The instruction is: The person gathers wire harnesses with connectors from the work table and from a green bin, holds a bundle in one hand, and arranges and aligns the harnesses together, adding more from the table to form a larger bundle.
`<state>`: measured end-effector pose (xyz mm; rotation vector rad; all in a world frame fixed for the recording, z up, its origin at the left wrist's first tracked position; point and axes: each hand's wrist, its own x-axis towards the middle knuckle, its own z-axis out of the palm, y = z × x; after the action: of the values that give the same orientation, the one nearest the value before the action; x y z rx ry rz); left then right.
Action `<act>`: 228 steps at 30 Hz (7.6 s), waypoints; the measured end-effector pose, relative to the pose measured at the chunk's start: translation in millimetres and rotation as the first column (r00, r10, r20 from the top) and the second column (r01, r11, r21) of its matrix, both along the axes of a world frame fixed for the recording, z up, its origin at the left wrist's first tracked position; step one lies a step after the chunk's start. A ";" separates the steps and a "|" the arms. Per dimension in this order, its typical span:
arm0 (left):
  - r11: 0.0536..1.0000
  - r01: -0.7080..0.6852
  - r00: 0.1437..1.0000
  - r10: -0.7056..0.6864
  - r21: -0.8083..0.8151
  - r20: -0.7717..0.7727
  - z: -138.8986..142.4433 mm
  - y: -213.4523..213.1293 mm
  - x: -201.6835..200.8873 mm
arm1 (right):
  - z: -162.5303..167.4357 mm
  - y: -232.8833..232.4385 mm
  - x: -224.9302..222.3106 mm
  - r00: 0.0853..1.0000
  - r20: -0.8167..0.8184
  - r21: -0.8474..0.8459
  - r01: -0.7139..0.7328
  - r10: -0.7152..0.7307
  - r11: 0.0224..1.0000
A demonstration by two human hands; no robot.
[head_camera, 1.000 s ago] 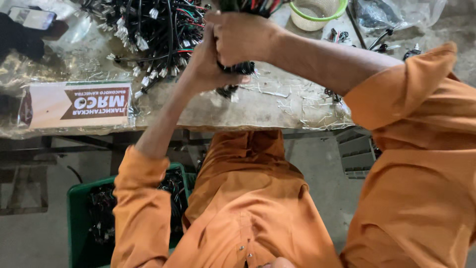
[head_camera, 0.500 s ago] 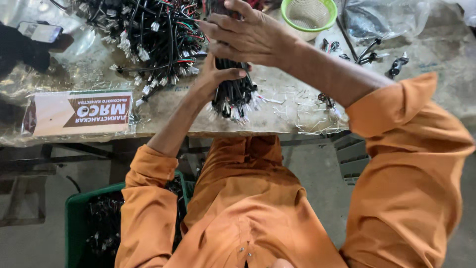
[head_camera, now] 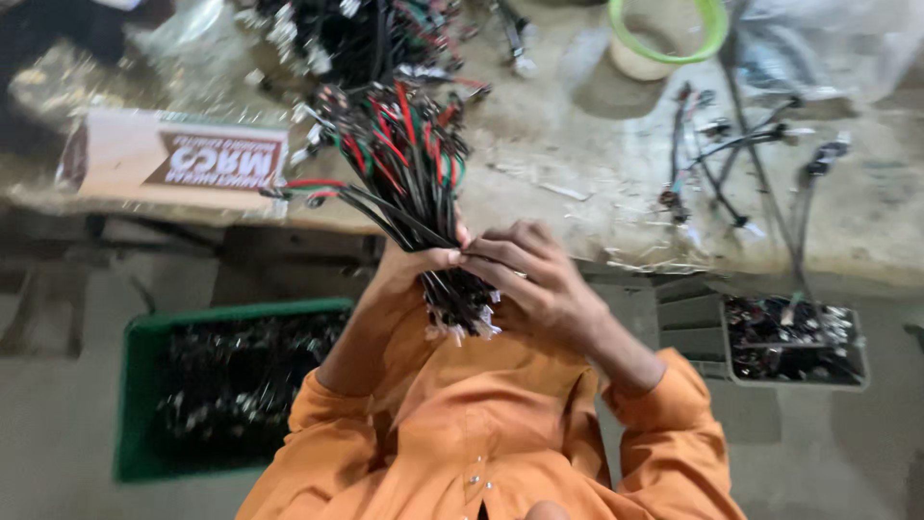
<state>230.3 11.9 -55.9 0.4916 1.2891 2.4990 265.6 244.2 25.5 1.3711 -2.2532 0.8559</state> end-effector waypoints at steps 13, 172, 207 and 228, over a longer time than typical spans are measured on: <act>0.910 -0.191 0.977 0.214 -0.368 0.021 13.3 -91.2 70.6 | -36.4 -63.1 28.3 0.947 0.300 -0.399 0.016 0.114 0.917; 0.841 -0.266 0.909 0.381 -0.470 0.167 -32.3 -119.2 144.4 | -97.2 -136.1 -19.5 0.338 0.838 -0.410 -0.126 0.428 0.903; 0.721 -0.448 0.822 0.565 -0.528 0.074 -42.0 -101.9 141.7 | -65.0 -107.4 -0.2 0.520 0.764 -0.557 0.233 0.382 0.797; 0.507 -0.487 0.819 0.549 -0.711 -0.169 -23.5 -86.7 133.2 | -44.7 -107.3 -9.4 0.908 0.414 -0.347 0.088 0.068 0.934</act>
<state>363.5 -74.8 -79.4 -0.2469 2.5195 2.0238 256.1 136.9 -19.2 1.0784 -2.2332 1.6014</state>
